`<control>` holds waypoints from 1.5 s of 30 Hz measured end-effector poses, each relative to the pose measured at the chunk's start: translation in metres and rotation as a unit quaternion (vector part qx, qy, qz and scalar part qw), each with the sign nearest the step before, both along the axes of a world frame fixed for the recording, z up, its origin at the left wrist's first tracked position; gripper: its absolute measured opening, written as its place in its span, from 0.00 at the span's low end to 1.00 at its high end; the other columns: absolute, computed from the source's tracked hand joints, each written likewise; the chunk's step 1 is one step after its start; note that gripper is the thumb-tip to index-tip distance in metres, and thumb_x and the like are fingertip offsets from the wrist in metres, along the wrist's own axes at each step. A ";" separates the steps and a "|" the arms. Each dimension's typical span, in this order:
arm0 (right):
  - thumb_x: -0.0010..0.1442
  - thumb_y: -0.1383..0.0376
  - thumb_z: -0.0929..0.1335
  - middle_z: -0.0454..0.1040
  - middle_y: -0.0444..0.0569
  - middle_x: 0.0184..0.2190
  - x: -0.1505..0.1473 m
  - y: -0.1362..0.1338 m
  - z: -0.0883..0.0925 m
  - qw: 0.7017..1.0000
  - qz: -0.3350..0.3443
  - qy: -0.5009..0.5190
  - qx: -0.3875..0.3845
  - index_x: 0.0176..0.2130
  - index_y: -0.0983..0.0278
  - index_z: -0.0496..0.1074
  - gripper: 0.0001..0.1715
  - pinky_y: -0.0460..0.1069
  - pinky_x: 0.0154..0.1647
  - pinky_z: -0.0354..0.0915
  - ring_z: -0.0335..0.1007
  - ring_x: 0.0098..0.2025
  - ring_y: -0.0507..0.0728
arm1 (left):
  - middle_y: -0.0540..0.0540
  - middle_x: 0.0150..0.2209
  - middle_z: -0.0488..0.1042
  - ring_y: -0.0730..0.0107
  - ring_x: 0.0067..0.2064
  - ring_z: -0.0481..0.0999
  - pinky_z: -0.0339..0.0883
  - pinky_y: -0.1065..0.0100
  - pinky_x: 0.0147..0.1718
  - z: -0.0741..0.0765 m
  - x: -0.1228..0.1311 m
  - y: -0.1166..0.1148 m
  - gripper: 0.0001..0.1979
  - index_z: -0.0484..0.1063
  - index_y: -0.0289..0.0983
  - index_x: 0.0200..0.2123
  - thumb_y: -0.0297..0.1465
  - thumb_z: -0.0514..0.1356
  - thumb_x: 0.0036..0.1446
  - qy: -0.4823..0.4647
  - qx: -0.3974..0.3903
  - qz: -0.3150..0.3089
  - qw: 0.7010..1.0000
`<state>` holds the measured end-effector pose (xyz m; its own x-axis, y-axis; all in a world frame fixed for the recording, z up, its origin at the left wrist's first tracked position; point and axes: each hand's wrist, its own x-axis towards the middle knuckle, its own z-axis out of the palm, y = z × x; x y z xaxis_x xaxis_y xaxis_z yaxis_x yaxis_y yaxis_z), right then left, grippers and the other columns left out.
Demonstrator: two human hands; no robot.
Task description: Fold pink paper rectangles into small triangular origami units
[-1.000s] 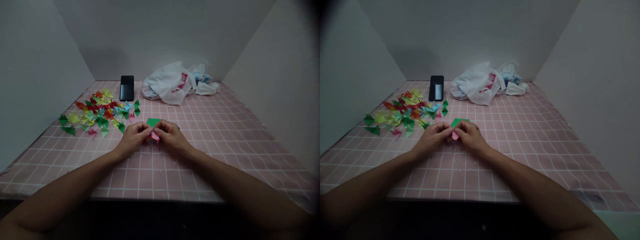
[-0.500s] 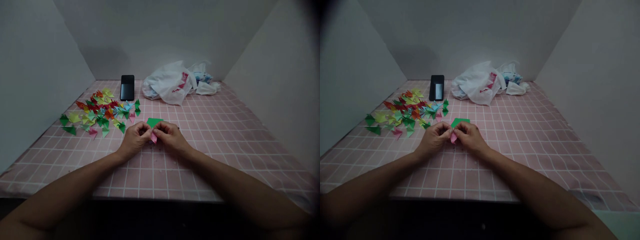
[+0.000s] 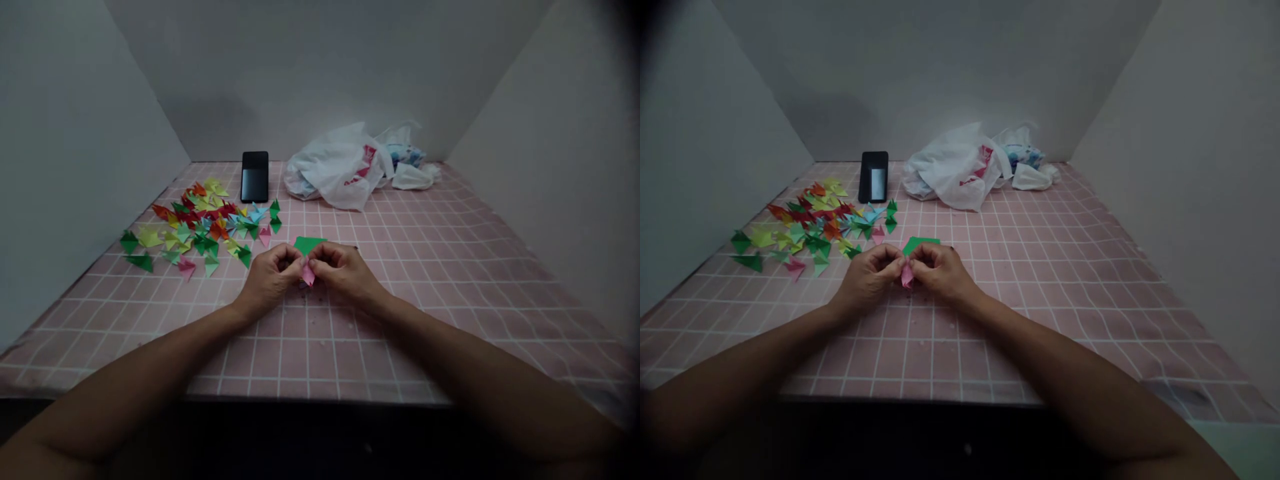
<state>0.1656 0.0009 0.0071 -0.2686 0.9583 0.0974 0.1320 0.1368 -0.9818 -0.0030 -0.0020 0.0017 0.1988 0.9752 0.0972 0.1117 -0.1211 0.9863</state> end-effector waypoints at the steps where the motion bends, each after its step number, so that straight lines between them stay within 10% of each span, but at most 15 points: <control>1: 0.52 0.63 0.68 0.71 0.42 0.23 0.000 0.000 0.001 1.000 0.002 0.007 -0.007 0.26 0.64 0.71 0.06 0.47 0.28 0.61 0.65 0.26 0.50 | 0.51 0.26 0.71 0.74 0.27 0.71 0.65 0.72 0.27 0.000 0.000 0.000 0.10 0.71 0.36 0.29 0.37 0.64 0.55 -0.003 0.003 -0.006 1.000; 15: 0.61 0.61 0.67 0.71 0.42 0.27 0.004 0.001 0.003 0.993 0.083 0.080 0.008 0.33 0.62 0.68 0.07 0.48 0.31 0.66 0.68 0.28 0.51 | 0.52 0.24 0.73 0.75 0.24 0.73 0.70 0.72 0.27 0.002 -0.003 0.004 0.13 0.71 0.36 0.31 0.40 0.66 0.56 -0.088 -0.029 -0.061 0.994; 45: 0.59 0.60 0.68 0.68 0.43 0.25 0.004 0.002 -0.005 0.999 0.054 -0.002 0.001 0.28 0.62 0.68 0.11 0.48 0.30 0.58 0.62 0.28 0.52 | 0.52 0.31 0.71 0.75 0.30 0.71 0.68 0.71 0.30 -0.001 0.000 0.000 0.08 0.69 0.38 0.36 0.31 0.64 0.55 -0.007 0.067 0.024 0.997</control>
